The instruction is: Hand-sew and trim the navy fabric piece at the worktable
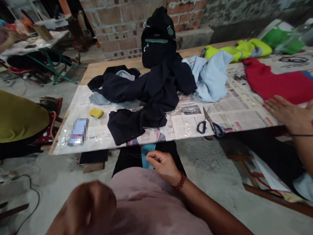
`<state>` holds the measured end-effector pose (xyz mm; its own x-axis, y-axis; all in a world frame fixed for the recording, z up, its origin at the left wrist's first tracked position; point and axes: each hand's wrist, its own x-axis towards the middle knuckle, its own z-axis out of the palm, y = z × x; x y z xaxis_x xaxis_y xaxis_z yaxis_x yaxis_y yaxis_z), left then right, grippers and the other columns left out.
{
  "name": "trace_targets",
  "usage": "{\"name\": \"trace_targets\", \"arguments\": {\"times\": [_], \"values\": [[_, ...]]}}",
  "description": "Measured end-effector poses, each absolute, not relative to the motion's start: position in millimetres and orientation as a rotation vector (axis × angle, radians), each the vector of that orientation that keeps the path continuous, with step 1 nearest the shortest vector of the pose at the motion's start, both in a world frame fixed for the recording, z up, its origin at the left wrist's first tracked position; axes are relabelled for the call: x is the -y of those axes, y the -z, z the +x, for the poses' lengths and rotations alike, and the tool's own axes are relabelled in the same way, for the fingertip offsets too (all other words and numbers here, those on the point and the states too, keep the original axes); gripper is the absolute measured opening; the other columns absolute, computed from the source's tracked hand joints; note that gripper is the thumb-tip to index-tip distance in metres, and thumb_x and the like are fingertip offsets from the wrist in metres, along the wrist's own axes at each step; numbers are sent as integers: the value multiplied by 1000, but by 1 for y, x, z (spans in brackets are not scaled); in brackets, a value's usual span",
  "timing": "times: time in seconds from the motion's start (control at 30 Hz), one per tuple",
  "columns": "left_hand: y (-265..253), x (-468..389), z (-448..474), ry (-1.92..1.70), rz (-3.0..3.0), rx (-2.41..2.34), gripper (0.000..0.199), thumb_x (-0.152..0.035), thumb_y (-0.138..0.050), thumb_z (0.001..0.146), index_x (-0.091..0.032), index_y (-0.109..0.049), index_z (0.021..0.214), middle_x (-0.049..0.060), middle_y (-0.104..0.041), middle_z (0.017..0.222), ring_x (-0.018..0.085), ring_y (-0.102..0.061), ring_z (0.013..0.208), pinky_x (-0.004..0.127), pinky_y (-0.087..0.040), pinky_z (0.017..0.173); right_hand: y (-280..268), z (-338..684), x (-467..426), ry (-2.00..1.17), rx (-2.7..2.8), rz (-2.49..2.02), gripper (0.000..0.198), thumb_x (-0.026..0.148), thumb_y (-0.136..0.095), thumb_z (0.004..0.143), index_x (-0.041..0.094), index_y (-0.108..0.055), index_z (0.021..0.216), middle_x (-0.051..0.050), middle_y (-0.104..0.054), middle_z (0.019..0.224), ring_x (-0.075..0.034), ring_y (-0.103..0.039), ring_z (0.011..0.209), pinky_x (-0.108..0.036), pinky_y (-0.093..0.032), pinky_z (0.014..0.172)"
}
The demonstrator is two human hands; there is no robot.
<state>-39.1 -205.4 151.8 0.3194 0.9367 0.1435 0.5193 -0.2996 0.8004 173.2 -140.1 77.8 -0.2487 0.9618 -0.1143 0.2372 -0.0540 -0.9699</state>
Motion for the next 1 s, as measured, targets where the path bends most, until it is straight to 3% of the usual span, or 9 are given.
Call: {"name": "trace_targets", "arguments": {"times": [0.1,0.2,0.47,0.8,1.0], "values": [[-135,175,-29,-933,1718,-1447,30,-41,-45,84,-22,-66,90,4,-58,66,9,-51,47,21,-41,39,-83,175,142,-1269,1633,-1265,23,35,-53,80,16,-64,74,-1,-57,60,-9,-48,54,-19,-39,51],[-119,163,-18,-1038,1616,-1543,17,-30,-54,80,-17,-65,78,2,-58,69,8,-53,54,18,-43,45,-87,174,145,-1207,1713,-1221,22,33,-51,81,17,-65,74,-1,-57,60,-8,-47,54,-19,-38,51],[-97,168,-4,-904,2304,-1431,19,-20,-50,83,-17,-62,98,7,-63,88,14,-59,81,25,-51,72,-86,170,144,-1218,1753,-1253,23,33,-50,80,17,-66,75,0,-56,57,-9,-46,52,-19,-37,50],[-106,165,0,-797,2417,-1434,21,-17,-43,84,-18,-64,80,5,-63,75,12,-60,72,21,-49,67,-92,169,144,-1226,1803,-1207,20,29,-49,81,18,-64,73,1,-59,61,-9,-52,56,-19,-40,56],[-102,167,-4,-852,2343,-1508,18,-14,-46,80,-18,-62,85,6,-63,80,13,-59,73,23,-49,66,-89,171,143,-1241,1781,-1231,20,31,-51,80,17,-63,73,1,-58,60,-9,-50,55,-19,-39,54]]}}
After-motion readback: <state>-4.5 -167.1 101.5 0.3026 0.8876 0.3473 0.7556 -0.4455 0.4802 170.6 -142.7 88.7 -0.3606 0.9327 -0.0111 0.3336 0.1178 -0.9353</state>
